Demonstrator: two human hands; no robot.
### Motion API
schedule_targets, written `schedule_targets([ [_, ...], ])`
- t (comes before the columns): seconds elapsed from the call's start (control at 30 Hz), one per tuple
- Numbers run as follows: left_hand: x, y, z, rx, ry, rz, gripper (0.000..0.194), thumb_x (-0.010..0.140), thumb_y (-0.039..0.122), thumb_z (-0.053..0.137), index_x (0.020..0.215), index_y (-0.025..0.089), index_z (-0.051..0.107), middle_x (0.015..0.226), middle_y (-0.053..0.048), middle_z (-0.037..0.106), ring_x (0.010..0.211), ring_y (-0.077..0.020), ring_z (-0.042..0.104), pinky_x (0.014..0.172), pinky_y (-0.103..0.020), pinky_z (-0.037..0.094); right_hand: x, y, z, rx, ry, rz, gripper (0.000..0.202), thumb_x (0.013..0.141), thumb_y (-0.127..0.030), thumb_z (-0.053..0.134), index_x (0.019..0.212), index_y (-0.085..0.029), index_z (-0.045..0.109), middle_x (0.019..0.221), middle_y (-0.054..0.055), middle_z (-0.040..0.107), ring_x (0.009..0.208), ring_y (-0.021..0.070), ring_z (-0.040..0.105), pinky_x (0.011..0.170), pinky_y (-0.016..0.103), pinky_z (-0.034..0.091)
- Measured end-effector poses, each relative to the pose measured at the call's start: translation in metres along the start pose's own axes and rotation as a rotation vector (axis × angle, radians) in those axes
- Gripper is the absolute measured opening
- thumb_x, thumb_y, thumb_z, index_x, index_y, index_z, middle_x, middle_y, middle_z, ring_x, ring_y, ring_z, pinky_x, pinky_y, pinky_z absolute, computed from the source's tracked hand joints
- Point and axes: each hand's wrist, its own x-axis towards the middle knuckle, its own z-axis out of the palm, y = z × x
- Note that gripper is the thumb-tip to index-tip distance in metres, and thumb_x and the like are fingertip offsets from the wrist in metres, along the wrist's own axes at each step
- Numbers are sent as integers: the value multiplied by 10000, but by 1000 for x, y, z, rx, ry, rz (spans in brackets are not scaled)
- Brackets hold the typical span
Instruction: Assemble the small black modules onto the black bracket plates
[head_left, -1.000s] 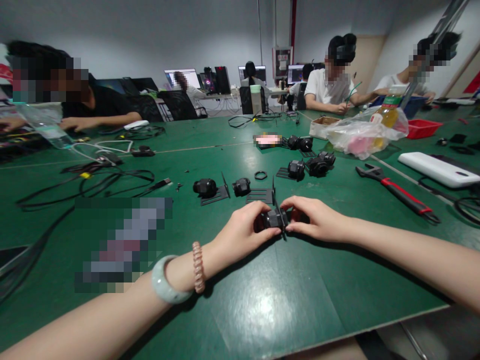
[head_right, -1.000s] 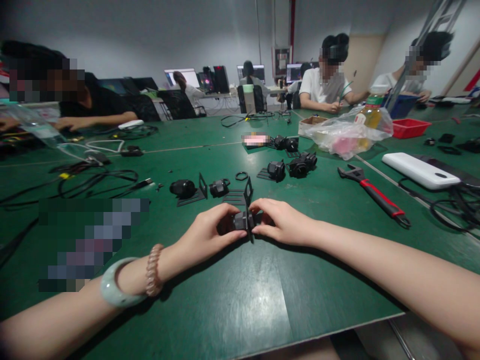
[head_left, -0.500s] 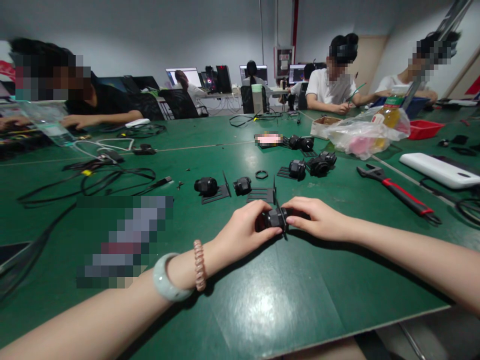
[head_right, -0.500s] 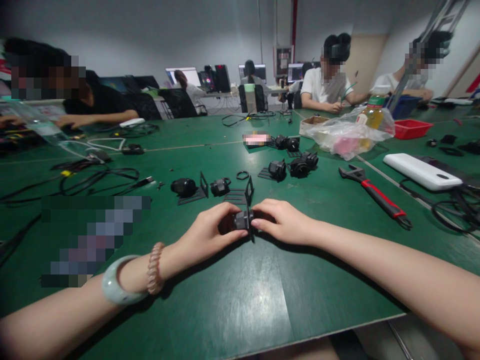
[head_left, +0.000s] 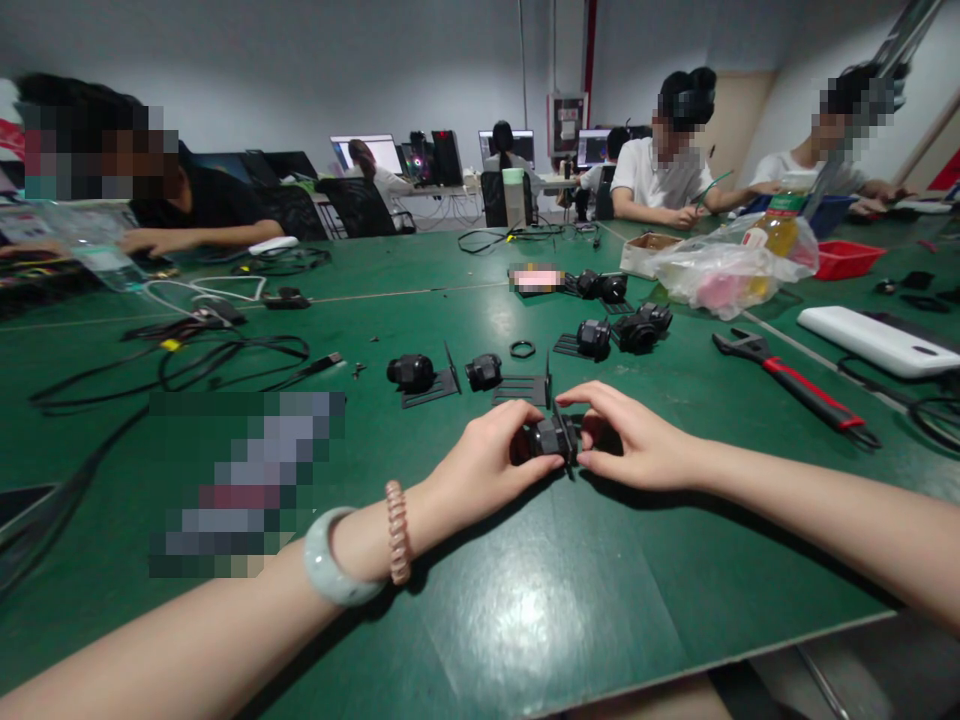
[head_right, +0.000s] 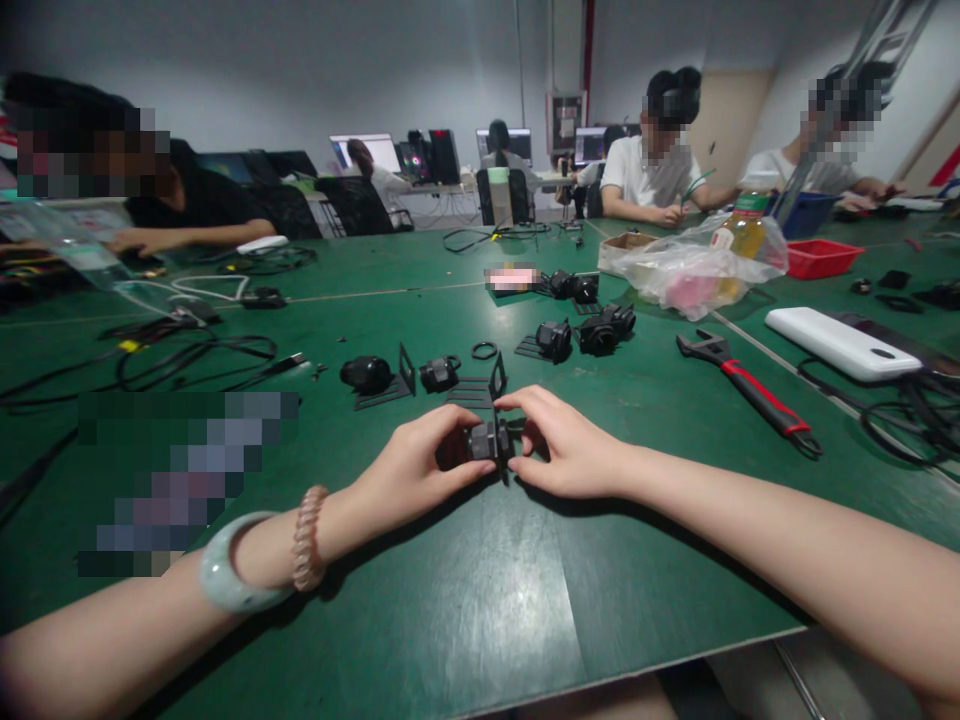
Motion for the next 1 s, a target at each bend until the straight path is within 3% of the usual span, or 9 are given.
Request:
schedule_targets([
  [0.3,0,0,0,-2,3,11,280,709,383,544,881,169,491,780,-5,534,678,-127,504,590,-238,392,0,0,2,-53,23,-42,465,651,-101,552,1081,-174,391,1003,76,454,786,134,479,672,274,455],
  [0.77,0,1,-1,-15,8,7,261,725,358,530,908,177,487,821,-15,539,722,-142,507,626,-258,403,-1,-2,0,-138,9,12,379,712,-182,547,1070,-168,423,970,69,531,754,134,516,690,288,439],
  [1.0,1,-1,0,3,13,9,250,730,335,529,918,178,480,844,-19,541,741,-145,506,638,-259,401,1,1,-2,-199,4,-28,351,750,-241,526,1083,-157,460,985,90,543,870,171,509,749,319,422],
])
